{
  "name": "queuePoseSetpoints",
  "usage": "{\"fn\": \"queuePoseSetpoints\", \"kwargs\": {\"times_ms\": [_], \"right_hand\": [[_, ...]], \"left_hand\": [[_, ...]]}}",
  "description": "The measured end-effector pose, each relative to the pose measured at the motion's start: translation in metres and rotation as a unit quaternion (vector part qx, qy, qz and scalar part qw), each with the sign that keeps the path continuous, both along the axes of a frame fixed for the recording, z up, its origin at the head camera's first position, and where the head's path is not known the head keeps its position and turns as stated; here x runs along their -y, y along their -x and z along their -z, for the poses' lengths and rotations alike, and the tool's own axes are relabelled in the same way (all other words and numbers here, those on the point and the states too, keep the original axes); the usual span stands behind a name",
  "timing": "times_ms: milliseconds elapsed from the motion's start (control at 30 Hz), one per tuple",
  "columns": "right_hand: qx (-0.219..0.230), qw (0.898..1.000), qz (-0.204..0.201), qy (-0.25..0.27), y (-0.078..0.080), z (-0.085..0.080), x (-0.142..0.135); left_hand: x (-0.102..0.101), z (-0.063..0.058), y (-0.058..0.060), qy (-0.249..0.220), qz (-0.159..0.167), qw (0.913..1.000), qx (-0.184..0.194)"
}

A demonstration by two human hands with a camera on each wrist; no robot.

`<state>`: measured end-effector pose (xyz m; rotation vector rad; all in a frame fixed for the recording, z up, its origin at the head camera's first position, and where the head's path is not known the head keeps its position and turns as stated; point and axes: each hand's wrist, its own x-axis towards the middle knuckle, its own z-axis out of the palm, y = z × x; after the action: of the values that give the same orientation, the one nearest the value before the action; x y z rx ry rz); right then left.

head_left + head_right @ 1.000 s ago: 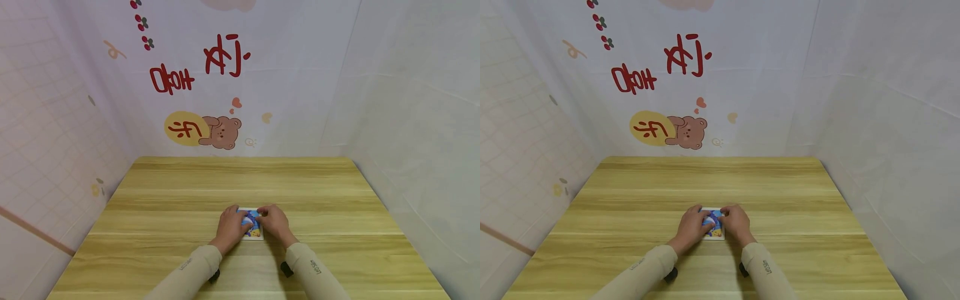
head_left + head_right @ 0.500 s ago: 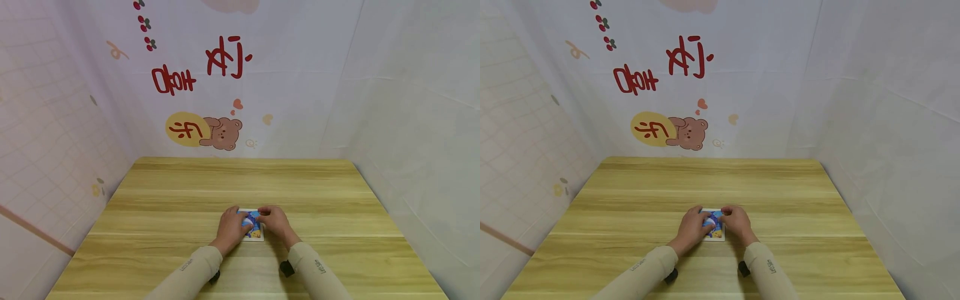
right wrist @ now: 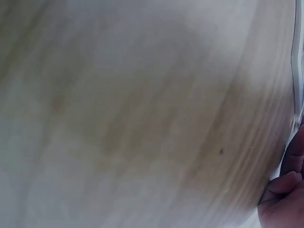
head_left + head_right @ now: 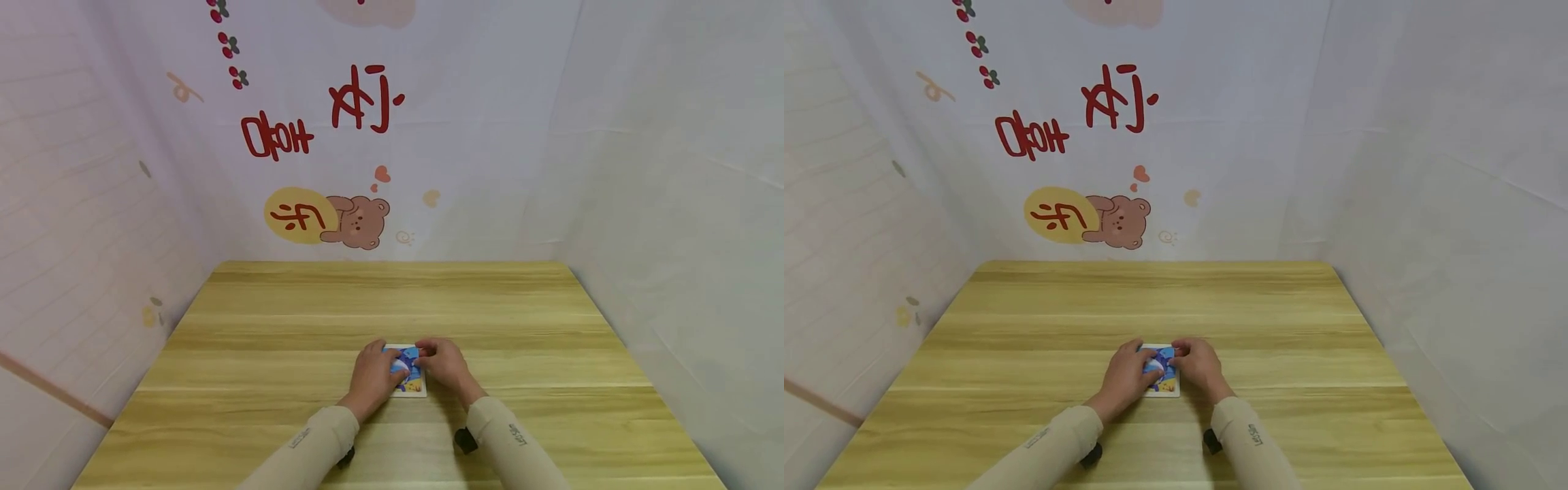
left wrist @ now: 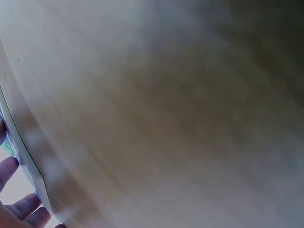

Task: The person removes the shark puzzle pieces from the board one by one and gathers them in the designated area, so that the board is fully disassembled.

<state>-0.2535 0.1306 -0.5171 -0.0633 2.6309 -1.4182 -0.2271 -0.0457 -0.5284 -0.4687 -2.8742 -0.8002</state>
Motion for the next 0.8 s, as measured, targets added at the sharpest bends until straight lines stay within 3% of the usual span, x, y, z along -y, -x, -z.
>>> {"fn": "queuePoseSetpoints", "kwargs": {"times_ms": [200,300,467,800], "right_hand": [[-0.005,1.000,-0.001,0.021,0.000,-0.001,-0.007],[0.015,0.999,0.003,0.042,0.000,-0.002,-0.020],[0.051,0.996,0.017,0.065,0.002,0.000,-0.055],[0.065,0.996,0.014,0.057,-0.001,-0.003,-0.133]], "left_hand": [[0.001,0.002,0.000,-0.005,0.005,0.9999,-0.009],[0.000,0.003,0.000,-0.004,0.005,0.9999,-0.011],[-0.001,0.002,-0.001,0.002,0.000,1.0000,-0.008],[-0.002,-0.001,-0.002,0.009,-0.003,1.0000,-0.002]]}}
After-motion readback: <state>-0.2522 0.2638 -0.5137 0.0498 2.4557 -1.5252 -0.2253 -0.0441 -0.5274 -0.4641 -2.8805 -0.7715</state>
